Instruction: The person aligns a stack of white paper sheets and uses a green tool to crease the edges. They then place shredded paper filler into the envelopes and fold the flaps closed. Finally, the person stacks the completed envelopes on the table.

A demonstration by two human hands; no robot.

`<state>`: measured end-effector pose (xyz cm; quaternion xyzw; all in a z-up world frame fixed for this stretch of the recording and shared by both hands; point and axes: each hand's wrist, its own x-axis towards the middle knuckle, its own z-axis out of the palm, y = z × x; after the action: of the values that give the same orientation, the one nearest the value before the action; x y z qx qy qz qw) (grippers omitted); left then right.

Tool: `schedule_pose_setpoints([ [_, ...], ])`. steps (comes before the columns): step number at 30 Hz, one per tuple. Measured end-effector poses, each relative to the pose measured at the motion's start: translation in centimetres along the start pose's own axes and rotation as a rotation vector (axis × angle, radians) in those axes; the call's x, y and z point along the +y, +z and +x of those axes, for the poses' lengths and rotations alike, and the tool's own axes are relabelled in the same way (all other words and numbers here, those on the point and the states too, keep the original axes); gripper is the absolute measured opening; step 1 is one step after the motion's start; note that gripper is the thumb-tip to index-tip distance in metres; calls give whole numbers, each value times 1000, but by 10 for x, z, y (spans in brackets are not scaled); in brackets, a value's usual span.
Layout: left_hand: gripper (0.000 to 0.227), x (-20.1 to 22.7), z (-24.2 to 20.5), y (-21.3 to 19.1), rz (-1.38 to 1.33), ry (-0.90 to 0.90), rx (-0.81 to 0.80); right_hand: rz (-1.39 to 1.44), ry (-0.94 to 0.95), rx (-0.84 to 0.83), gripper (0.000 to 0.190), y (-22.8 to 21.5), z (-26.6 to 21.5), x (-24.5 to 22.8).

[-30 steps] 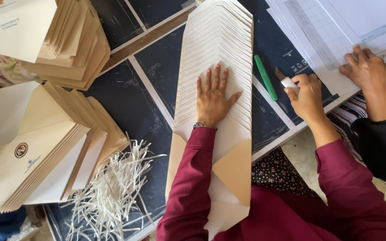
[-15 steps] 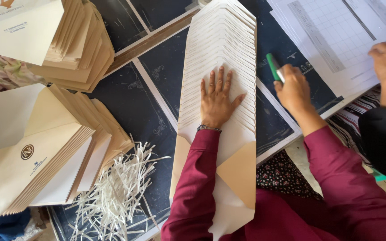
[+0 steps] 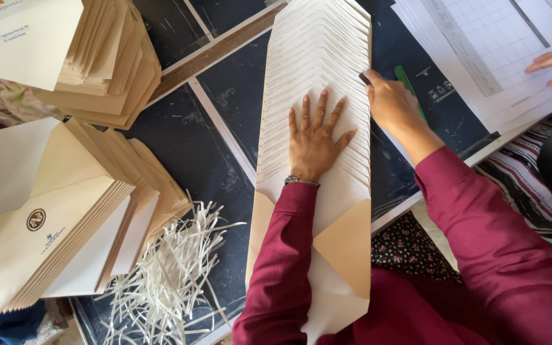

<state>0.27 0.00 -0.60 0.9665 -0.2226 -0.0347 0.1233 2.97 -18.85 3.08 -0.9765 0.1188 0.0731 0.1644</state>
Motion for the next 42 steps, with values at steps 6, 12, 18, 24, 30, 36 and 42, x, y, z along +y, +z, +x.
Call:
schedule_pose_setpoints([
  [6,72,0,0,1,4,-3,0,-76,77,-73,49,12,24,-16],
  [12,72,-6,3,28,137,48,343,-166,59,-53,64,21,40,-32],
  [18,73,-8,6,43,141,35,371,-234,153,-107,65,8,59,-56],
  [24,73,-7,4,37,141,29,330,-94,262,-61,62,4,82,-64],
  [30,72,-6,3,33,122,28,321,-250,135,69,58,0,106,-65],
  [36,75,-7,2,35,156,26,351,-248,108,89,59,-3,132,-63],
  [42,77,-6,1,33,171,19,363,-237,116,121,54,-17,142,-76],
])
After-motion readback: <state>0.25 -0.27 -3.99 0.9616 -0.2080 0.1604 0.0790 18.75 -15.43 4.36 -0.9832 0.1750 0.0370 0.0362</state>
